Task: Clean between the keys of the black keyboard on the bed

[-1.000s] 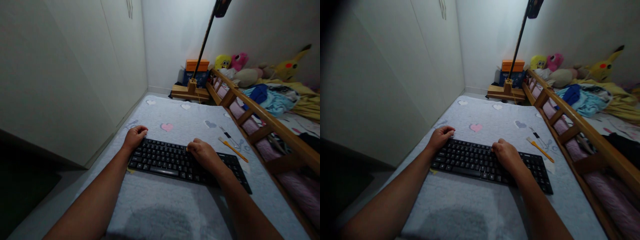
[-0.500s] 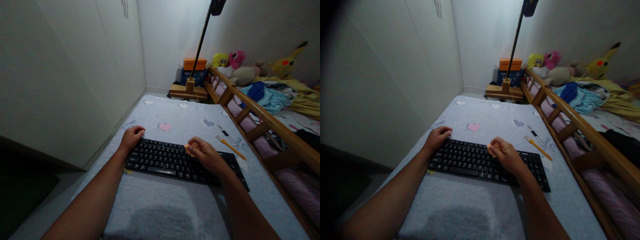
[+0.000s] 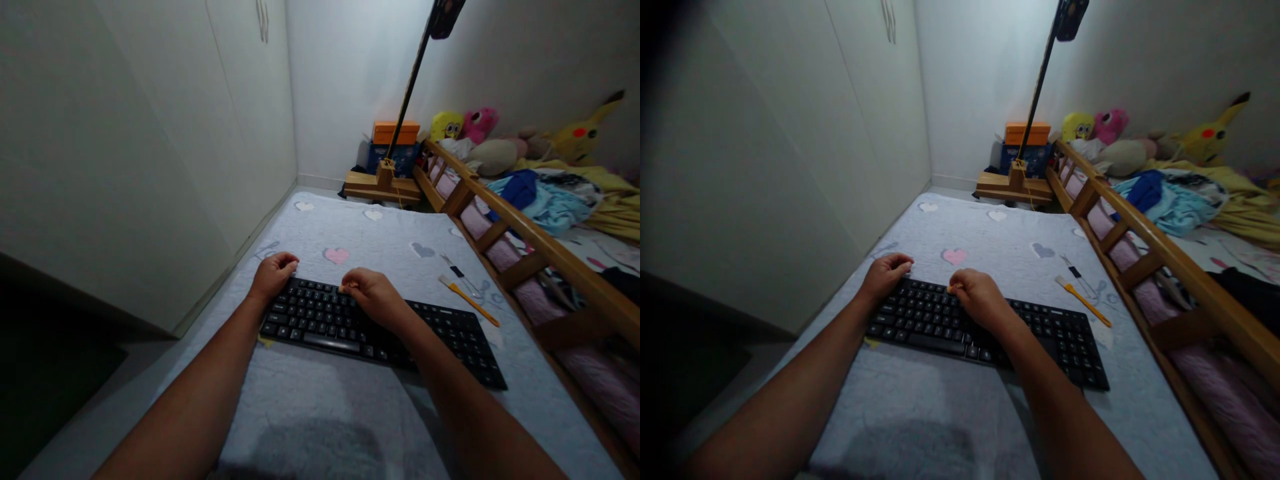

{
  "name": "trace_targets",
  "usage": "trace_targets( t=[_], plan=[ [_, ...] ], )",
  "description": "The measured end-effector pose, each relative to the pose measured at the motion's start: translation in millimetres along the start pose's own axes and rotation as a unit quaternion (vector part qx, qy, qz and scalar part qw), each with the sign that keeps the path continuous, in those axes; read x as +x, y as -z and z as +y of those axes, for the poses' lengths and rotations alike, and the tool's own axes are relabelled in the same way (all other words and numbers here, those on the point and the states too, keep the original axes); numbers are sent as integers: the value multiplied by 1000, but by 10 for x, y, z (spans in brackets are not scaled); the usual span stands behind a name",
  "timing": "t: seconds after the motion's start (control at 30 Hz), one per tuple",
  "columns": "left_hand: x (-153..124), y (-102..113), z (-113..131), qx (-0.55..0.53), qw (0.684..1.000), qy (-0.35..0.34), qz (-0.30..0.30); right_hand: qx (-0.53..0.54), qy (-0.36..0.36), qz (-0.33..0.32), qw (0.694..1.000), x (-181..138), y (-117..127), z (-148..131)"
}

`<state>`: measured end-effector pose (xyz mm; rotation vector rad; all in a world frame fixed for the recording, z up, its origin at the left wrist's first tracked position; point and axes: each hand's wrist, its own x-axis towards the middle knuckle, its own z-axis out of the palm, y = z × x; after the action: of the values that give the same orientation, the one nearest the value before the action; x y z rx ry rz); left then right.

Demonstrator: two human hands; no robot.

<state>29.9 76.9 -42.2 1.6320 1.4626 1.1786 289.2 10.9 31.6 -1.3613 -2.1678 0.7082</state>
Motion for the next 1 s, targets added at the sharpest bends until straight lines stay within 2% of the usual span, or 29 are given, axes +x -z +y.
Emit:
trace_targets(
  t=[0.07, 0.27, 0.5, 0.67, 1.0],
  plan=[
    [1, -1, -9, 5, 1000, -3, -2, -12, 22, -26, 999, 130, -104, -32],
    [7, -7, -18, 10, 1000, -8, -4, -70, 42, -40, 996, 364, -329, -69],
    [5, 4, 0, 10, 1000, -4, -5, -145, 21, -77, 986, 333, -240, -27],
    [6, 6, 17, 2, 1000, -3, -1, -140, 32, -84, 986, 341, -153, 10],
    [12, 1, 36, -11, 1000, -3, 7, -140, 64, -74, 985, 683, -495, -241]
  ],
)
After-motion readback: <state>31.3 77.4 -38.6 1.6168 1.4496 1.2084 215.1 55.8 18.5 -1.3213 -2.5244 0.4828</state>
